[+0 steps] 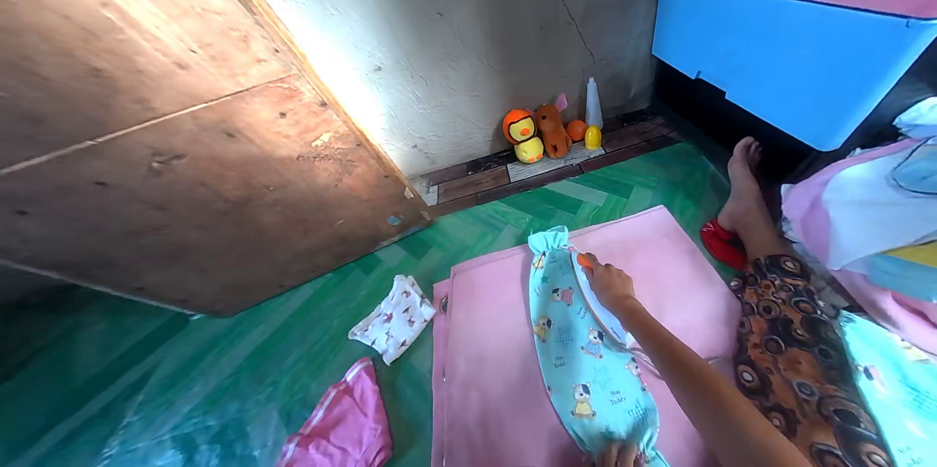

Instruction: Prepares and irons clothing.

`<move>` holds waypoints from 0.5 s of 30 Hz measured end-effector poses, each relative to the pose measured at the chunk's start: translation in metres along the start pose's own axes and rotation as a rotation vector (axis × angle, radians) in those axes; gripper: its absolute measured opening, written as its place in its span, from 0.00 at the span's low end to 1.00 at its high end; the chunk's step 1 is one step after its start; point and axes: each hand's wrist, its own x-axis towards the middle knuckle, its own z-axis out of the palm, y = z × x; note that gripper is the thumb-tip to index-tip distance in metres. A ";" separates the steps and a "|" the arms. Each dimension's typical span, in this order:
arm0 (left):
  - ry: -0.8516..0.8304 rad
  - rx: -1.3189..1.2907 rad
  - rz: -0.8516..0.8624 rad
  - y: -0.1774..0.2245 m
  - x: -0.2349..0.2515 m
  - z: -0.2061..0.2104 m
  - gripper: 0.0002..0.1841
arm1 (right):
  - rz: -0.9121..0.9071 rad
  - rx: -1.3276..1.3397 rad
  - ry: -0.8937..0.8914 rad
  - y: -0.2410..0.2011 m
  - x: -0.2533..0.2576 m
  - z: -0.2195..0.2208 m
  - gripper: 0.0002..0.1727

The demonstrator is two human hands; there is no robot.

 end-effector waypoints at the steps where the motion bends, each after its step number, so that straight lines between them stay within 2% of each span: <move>1: -0.001 -0.002 0.002 0.001 0.000 0.000 0.17 | -0.001 -0.004 -0.007 0.003 -0.006 0.002 0.30; 15: 0.064 -0.030 0.039 0.001 -0.007 -0.005 0.14 | -0.133 -0.053 -0.110 0.049 -0.104 0.038 0.30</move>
